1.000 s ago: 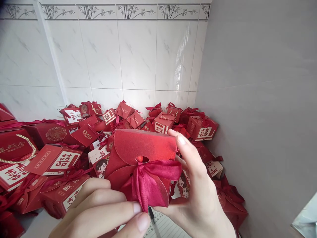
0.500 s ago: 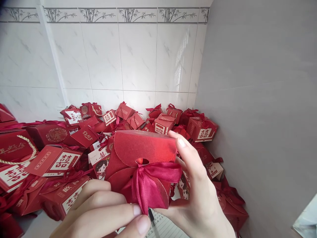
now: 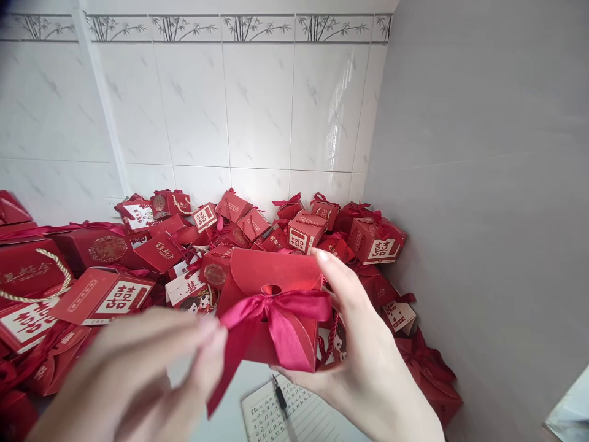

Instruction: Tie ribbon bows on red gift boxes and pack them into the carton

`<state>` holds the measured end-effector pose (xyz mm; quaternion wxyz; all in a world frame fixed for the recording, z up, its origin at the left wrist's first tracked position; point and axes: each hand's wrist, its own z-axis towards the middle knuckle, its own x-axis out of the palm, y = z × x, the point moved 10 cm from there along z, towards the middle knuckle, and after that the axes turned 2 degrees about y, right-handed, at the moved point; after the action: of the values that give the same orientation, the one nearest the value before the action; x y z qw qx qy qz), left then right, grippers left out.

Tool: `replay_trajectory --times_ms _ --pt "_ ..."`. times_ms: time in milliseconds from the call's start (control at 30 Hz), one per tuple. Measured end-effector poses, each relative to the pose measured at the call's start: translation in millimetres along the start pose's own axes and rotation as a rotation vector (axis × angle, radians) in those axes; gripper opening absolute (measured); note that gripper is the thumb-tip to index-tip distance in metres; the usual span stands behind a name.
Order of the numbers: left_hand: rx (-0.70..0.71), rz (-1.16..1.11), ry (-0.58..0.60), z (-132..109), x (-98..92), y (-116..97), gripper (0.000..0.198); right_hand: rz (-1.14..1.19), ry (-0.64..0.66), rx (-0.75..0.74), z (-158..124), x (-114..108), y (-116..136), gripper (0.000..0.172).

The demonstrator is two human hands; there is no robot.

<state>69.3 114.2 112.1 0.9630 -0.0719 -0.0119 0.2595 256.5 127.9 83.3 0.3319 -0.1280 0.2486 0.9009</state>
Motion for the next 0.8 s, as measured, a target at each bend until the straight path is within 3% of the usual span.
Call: replay_trajectory --times_ms 133,200,267,400,567,667,800 --pt "-0.208 0.147 0.027 5.0 -4.7 62.5 0.013 0.067 -0.003 0.130 6.8 -2.7 -24.8 0.090" --pt "-0.270 0.173 0.069 7.3 -3.8 82.6 0.011 0.299 -0.089 0.220 9.7 -4.2 -44.5 0.080" --pt "-0.298 0.159 0.125 8.5 0.4 89.7 0.012 0.620 -0.181 0.339 10.8 2.2 -68.0 0.062" --pt "-0.230 0.078 0.361 3.5 26.3 73.9 0.028 1.243 -0.232 0.644 9.5 40.0 -97.4 0.042" --pt "0.014 0.082 0.727 -19.1 65.0 44.3 0.064 1.634 -0.073 0.779 15.6 72.6 -78.2 0.048" --pt "0.114 0.097 0.786 -25.7 72.5 36.1 0.077 1.690 -0.045 0.781 15.5 77.4 -72.7 0.049" --pt "0.172 0.111 0.735 -23.4 68.9 30.6 0.077 1.666 -0.010 0.730 13.8 77.1 -73.2 0.048"
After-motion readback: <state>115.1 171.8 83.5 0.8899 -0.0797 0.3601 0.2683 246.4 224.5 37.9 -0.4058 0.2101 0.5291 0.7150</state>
